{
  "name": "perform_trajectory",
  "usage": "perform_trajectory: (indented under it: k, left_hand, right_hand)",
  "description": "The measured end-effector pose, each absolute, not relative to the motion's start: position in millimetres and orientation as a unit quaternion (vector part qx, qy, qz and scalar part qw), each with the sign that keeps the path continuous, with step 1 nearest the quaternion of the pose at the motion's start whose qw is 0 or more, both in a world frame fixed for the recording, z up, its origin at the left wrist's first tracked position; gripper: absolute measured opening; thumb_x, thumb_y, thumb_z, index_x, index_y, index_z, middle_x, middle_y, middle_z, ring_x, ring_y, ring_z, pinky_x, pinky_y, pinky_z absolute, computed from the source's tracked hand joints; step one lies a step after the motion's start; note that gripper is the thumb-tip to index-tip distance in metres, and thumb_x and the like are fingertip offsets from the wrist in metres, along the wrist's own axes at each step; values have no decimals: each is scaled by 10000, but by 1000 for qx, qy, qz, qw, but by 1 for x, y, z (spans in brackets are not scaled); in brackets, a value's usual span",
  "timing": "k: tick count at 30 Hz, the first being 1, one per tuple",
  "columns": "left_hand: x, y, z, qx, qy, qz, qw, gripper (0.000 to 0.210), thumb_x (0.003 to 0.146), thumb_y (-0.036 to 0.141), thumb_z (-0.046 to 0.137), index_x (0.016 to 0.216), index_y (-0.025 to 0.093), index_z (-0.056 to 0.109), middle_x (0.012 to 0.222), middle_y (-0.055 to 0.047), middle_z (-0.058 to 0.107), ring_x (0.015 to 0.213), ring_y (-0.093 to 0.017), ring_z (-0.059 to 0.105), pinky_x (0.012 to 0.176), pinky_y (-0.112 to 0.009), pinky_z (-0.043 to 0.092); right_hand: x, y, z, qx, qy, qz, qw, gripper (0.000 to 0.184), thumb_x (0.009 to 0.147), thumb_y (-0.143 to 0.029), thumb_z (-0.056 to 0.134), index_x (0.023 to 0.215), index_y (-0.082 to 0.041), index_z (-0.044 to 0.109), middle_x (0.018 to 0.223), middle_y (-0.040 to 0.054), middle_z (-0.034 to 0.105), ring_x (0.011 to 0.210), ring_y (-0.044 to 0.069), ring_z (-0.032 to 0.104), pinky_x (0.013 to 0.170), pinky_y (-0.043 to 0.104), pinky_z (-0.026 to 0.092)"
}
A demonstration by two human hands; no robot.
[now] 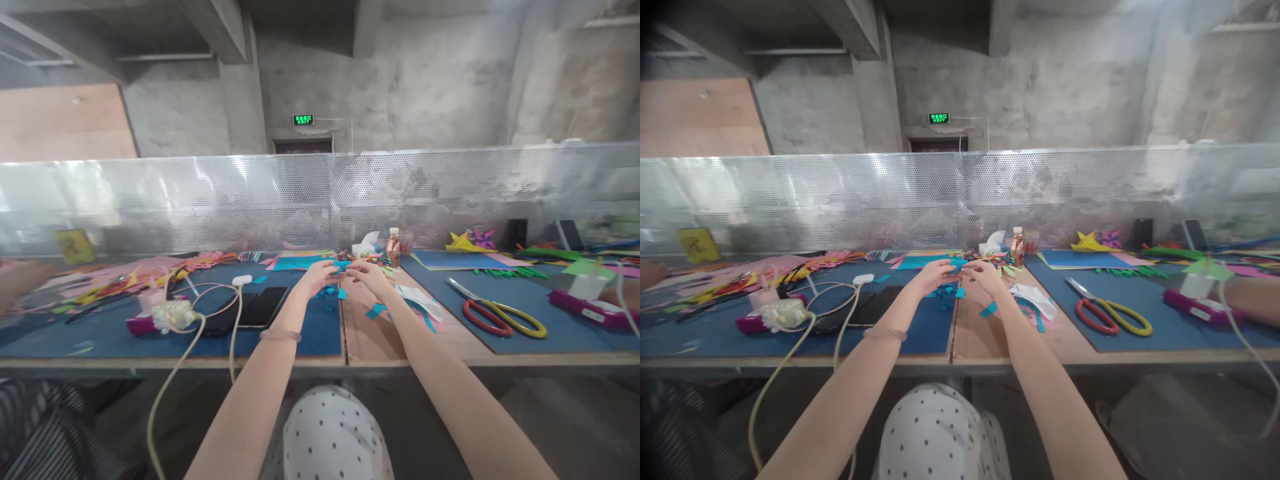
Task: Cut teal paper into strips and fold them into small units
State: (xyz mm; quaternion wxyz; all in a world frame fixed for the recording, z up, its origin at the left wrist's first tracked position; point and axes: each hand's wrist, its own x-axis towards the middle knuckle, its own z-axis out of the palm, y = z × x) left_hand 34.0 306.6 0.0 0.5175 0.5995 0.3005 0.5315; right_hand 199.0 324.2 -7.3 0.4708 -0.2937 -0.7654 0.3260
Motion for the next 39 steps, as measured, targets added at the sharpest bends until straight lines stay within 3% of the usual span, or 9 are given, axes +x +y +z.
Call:
perform_trajectory:
  k: [4, 8, 16, 24, 33, 39]
  left_hand:
    - [37, 299, 4, 612, 283, 521, 523, 215, 718, 265, 595, 877, 122, 575, 860, -84, 647, 754, -165, 620, 769, -362, 463]
    - [39, 295, 5, 628, 272, 532, 498, 336, 601, 173, 699, 904, 129, 560, 869, -70, 647, 776, -162, 613, 772, -349, 459]
    - [39, 299, 3, 629, 272, 584, 435, 390, 633, 178, 666, 988, 145, 507, 765, -41, 653, 687, -151, 626, 735, -366, 475]
    - [39, 307, -1, 624, 277, 597, 421, 201, 604, 203, 680, 732, 112, 554, 702, -30, 658, 703, -153, 628, 787, -377, 457]
    - [39, 309, -3, 624, 285, 586, 432, 200, 594, 217, 686, 692, 125, 538, 694, -28, 652, 684, -168, 636, 759, -383, 471]
    - [38, 310, -3, 623, 294, 593, 417, 249, 614, 189, 668, 823, 145, 540, 716, -30, 653, 677, -169, 634, 708, -372, 485]
  right_hand:
    - [199, 326, -8, -292, -762, 323, 480, 158, 822, -238, 497, 906, -116, 553, 836, 21, 583, 718, 116, 569, 642, 288, 484]
    - [198, 325, -7, -285, -761, 323, 485, 159, 833, -236, 479, 915, -119, 548, 849, 24, 582, 720, 114, 568, 634, 281, 485]
    - [197, 324, -7, -286, -762, 325, 481, 150, 826, -237, 490, 885, -114, 551, 792, 10, 576, 679, 105, 562, 599, 262, 480]
    - [196, 319, -5, -285, -760, 329, 483, 158, 829, -241, 487, 895, -112, 551, 799, 13, 580, 688, 108, 567, 613, 271, 483]
    - [196, 325, -8, -298, -755, 307, 497, 161, 827, -253, 488, 851, -109, 556, 782, 8, 577, 672, 104, 562, 608, 268, 478]
    - [192, 326, -10, -304, -734, 302, 527, 160, 822, -255, 496, 826, -107, 557, 760, 1, 574, 644, 96, 554, 601, 263, 474]
